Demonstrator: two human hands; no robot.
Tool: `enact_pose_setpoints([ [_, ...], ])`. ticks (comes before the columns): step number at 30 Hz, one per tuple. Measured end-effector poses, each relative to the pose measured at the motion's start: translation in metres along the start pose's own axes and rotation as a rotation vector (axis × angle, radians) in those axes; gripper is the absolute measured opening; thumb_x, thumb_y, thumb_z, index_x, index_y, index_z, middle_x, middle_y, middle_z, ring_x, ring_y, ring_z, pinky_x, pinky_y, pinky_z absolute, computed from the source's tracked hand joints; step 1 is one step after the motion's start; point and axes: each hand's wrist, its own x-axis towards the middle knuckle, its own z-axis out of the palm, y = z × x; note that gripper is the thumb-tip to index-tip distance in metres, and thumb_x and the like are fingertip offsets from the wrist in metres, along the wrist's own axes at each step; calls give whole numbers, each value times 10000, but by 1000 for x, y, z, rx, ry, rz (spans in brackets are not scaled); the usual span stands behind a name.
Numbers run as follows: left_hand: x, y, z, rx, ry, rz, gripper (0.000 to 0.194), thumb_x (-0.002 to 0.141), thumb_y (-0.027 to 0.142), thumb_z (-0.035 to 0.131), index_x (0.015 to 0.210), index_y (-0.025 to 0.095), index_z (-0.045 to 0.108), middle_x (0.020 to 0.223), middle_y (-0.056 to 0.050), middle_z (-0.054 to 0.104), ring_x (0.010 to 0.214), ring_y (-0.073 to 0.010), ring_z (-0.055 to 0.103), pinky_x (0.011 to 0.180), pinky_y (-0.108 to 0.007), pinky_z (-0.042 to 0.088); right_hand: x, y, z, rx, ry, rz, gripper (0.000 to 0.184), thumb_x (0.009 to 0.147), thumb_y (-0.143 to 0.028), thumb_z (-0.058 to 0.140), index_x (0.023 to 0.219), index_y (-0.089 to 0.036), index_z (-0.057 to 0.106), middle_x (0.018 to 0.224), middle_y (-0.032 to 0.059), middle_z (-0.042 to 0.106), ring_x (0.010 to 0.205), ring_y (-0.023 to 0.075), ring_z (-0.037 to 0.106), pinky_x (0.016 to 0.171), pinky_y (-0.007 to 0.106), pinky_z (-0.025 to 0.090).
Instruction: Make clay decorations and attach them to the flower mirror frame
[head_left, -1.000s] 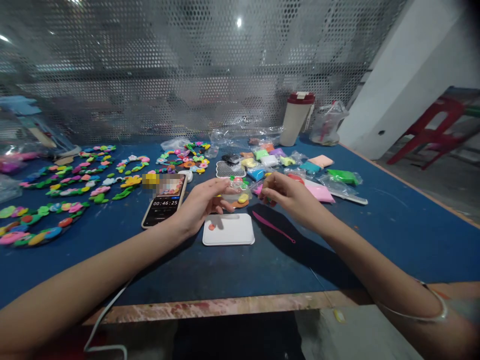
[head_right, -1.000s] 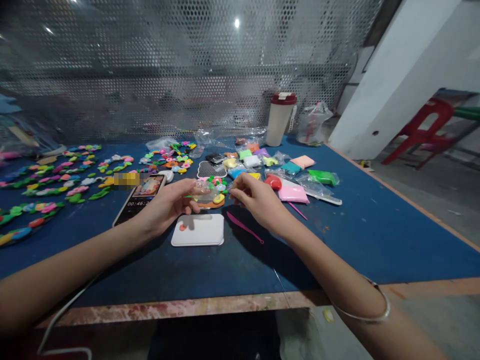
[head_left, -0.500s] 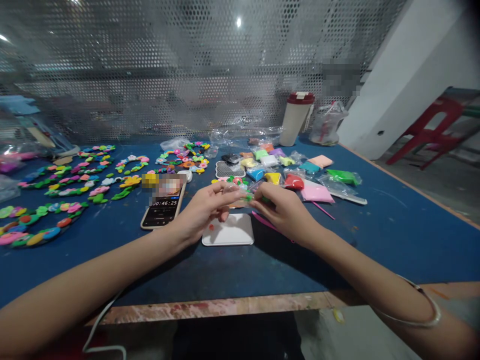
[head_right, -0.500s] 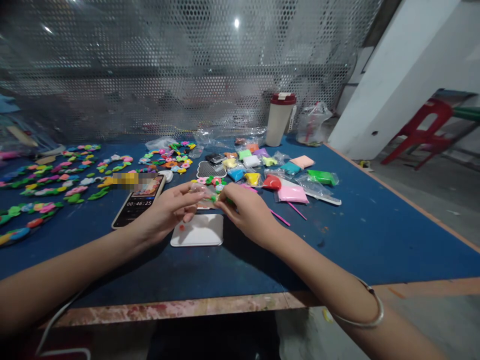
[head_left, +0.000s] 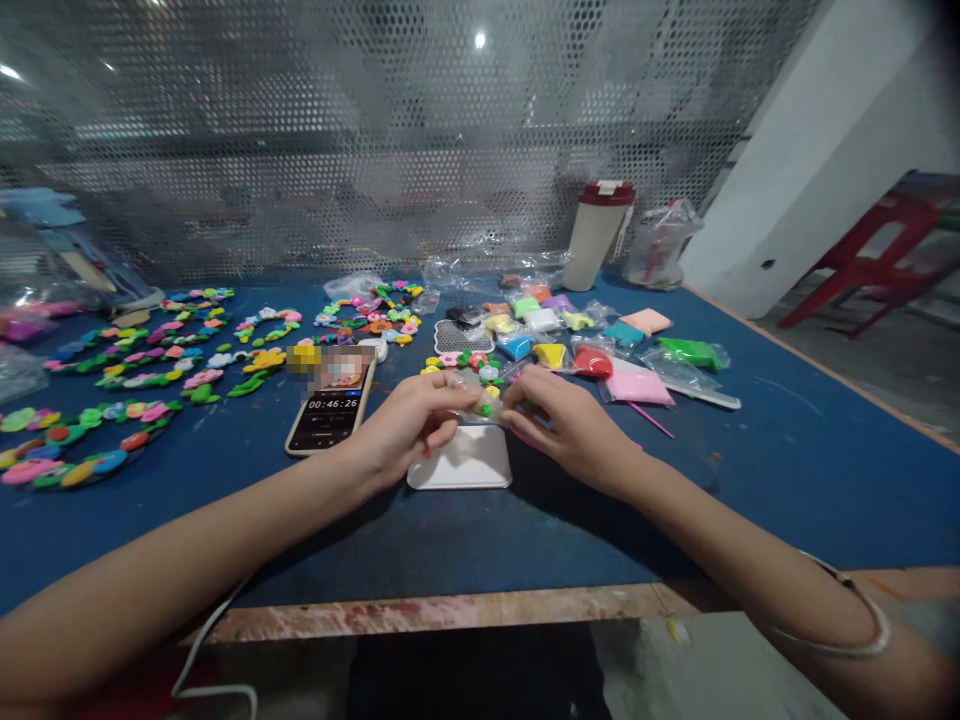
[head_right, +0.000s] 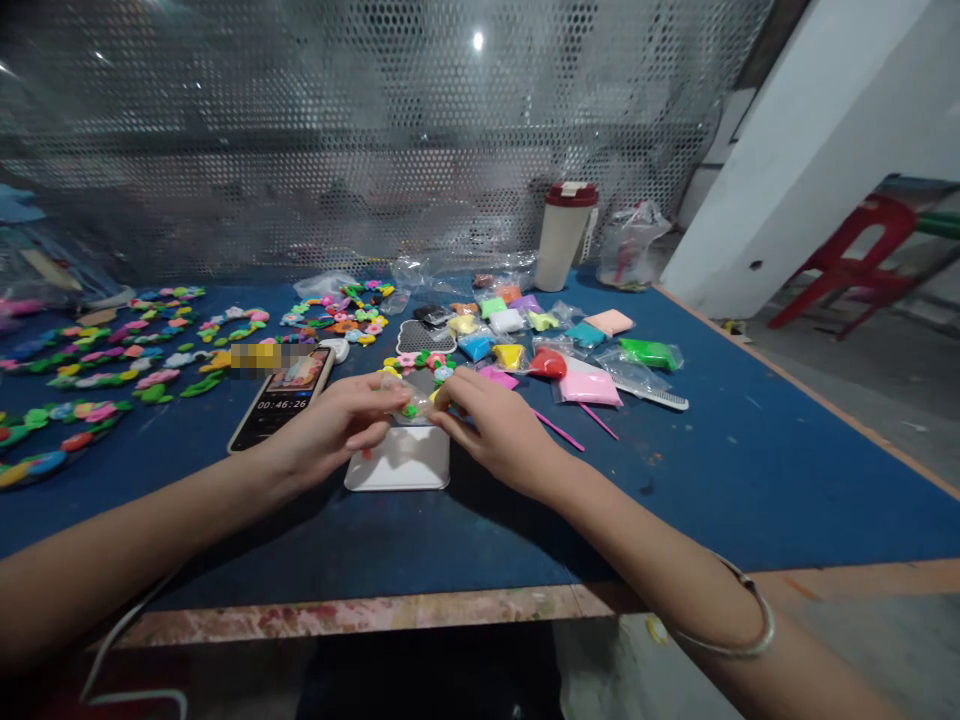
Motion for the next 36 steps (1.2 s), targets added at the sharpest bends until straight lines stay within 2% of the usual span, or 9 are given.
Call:
enact_pose_setpoints([
  [6,1,-7,-2,-75,67,22,148,804,269,652,793,135,592,589,13,601,384,-37,484,327,-126,283,1,-5,0,53,251,-30,333,943,-156,349,1245,-218,473,1181,103,564,1105,192,517,945,382,412],
  [11,0,-6,1,-200,18,49,114,865,232,566,846,143,633,657,33,593,408,-17,488,392,-113,381,-1,-9,15,173,78,-94,438,940,-133,341,1336,-289,449,1386,8,482,1266,154,443,1066,386,355],
  [14,-1,-6,4,-223,-20,35,135,880,216,543,840,130,639,666,22,607,378,-10,471,386,-114,387,0,-6,16,333,81,29,399,909,-140,417,1264,-272,541,1351,-1,522,1234,166,487,1063,384,368],
  [18,-2,-5,6,-201,-72,-1,180,904,212,503,927,91,635,814,-72,688,392,-38,539,357,-134,381,3,4,8,475,207,230,284,932,-267,439,1159,-242,608,1106,37,692,1015,180,643,882,372,520],
  [20,-2,-4,7,-187,-86,-16,210,924,205,463,965,74,622,881,-114,699,408,-51,567,355,-138,385,3,6,4,489,311,273,297,952,-305,402,1182,-234,575,1076,50,697,966,176,661,838,368,540],
  [23,-3,-5,7,-178,-92,-19,212,933,177,429,1005,81,604,897,-115,698,440,-61,598,365,-128,396,1,2,3,446,436,232,261,929,-283,466,1159,-255,586,1127,37,672,1045,176,624,922,375,494],
  [29,-9,-10,8,-159,-166,26,179,909,226,482,863,112,613,685,-15,642,348,-56,554,362,-135,383,-1,-8,13,200,76,-58,364,926,-147,415,1244,-261,549,1339,35,533,1226,177,499,1084,440,316],
  [33,-11,-9,12,-118,-197,29,164,896,273,514,919,134,598,684,-15,656,350,-81,575,347,-143,355,1,-5,11,383,38,72,334,940,-215,401,1226,-257,568,1274,41,594,1169,189,552,1026,422,402],
  [36,-11,-7,13,-122,-175,38,192,919,271,462,1010,154,584,895,-74,704,359,-73,577,370,-160,388,4,-1,7,689,167,216,322,969,-294,351,1171,-226,593,1221,54,628,1138,178,575,997,389,442],
])
